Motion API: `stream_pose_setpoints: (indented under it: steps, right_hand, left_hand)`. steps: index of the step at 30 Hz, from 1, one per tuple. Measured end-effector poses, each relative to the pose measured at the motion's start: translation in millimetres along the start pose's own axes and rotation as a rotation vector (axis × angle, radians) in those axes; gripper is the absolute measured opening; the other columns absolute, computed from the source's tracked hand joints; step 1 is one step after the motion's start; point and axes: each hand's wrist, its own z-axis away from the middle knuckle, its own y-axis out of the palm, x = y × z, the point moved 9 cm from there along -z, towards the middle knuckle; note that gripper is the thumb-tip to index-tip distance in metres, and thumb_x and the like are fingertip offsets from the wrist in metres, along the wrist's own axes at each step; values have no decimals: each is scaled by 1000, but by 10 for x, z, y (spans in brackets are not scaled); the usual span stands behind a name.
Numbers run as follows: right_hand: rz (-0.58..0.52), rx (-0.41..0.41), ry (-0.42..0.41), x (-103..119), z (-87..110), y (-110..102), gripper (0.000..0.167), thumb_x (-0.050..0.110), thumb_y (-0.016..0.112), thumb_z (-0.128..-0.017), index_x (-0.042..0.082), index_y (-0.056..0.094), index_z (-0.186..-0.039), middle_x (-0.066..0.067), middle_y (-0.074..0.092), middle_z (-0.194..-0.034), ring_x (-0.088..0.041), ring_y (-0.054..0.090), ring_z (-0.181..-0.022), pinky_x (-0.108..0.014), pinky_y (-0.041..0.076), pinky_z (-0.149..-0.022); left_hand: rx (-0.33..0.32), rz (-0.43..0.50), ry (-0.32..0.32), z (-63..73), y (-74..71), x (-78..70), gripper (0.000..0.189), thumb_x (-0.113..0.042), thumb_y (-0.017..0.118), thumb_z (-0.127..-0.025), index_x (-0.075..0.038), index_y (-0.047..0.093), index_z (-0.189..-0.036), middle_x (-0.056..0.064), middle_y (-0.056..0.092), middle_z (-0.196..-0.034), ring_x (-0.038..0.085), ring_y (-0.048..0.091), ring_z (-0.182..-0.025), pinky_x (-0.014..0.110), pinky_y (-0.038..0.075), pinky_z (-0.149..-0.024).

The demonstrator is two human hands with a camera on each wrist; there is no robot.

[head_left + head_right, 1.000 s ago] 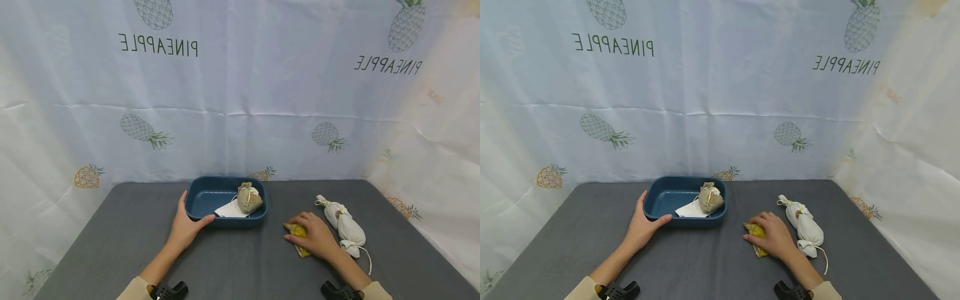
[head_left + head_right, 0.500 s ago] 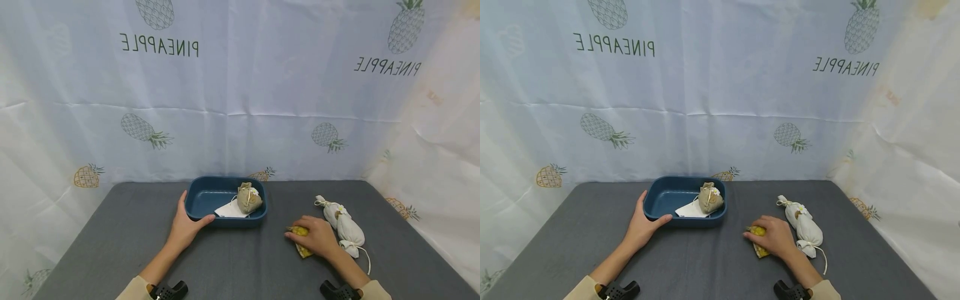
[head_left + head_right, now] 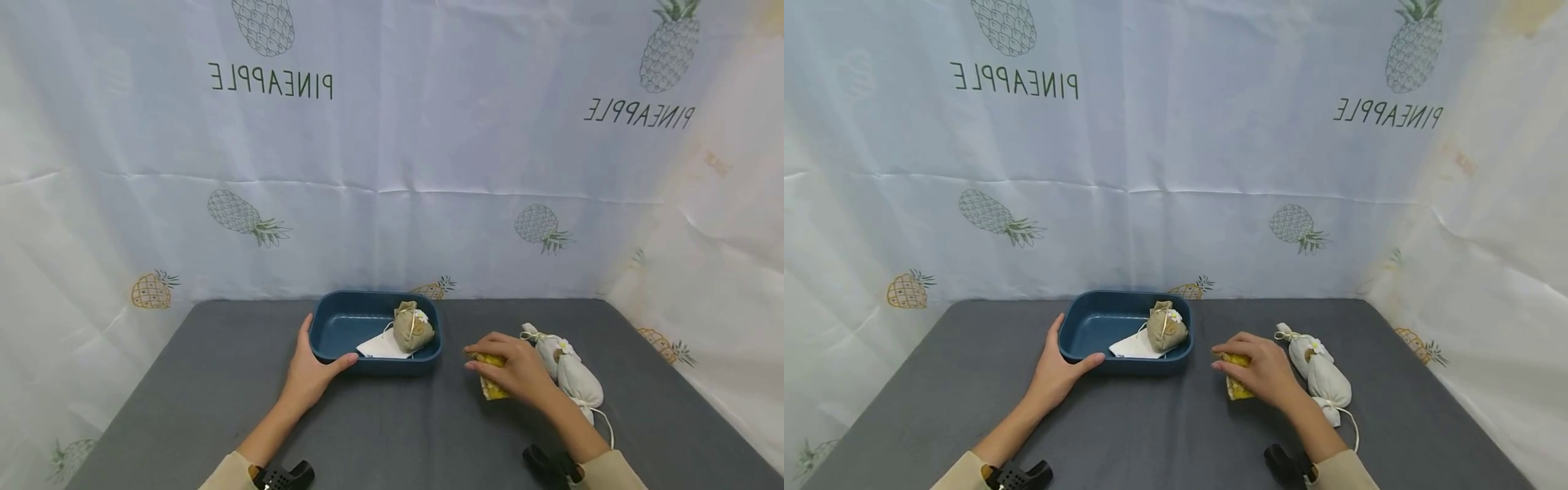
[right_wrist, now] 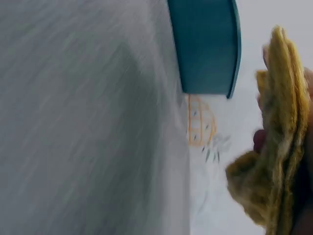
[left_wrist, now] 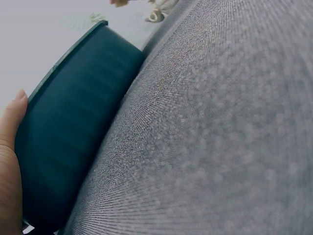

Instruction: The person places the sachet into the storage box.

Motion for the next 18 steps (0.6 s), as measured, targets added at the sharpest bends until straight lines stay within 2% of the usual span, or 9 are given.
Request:
stream_pose_setpoints:
  steps: [3, 7, 12, 15, 18]
  right_hand:
    - [59, -54, 18, 71, -174, 13, 15, 20, 86, -79, 27, 79, -90, 13, 71, -86, 4, 56, -66, -18, 46, -56]
    - [163, -124, 88, 196, -448, 43, 11, 28, 85, -81, 23, 74, -81, 9, 70, -80, -1, 52, -60, -20, 41, -52]
    - [238, -188, 149, 328, -846, 193, 19, 36, 82, -84, 18, 76, -85, 2, 71, -83, -10, 54, -59, -24, 39, -50]
    - [227, -215, 162, 342, -1023, 347, 22, 38, 81, -84, 18, 78, -90, -1, 71, -86, -15, 57, -61, -27, 42, -51]
    - [150, -202, 204, 272, -1101, 547, 25, 39, 80, -85, 17, 79, -96, -3, 70, -89, -16, 59, -65, -27, 45, -53]
  left_hand:
    - [-2, -2, 1, 0, -14, 1, 120, -46, 85, -79, -18, 5, -164, 18, 17, -169, 44, 25, -153, 69, 29, -115]
    - [2, 5, -2, 5, -8, 11, 120, -46, 85, -78, -17, 6, -164, 17, 16, -169, 43, 25, -153, 69, 28, -117]
    - [-5, -2, -2, 2, -25, -2, 120, -46, 85, -79, -17, 5, -164, 18, 16, -169, 43, 25, -153, 69, 29, -116]
    - [-4, 0, -1, 1, -23, -10, 120, -46, 85, -79, -17, 6, -164, 17, 17, -169, 44, 26, -153, 69, 29, -116]
    - [-7, 3, 6, 8, -12, -18, 120, -46, 85, -78, -16, 7, -164, 18, 18, -169, 45, 27, -152, 70, 30, -114]
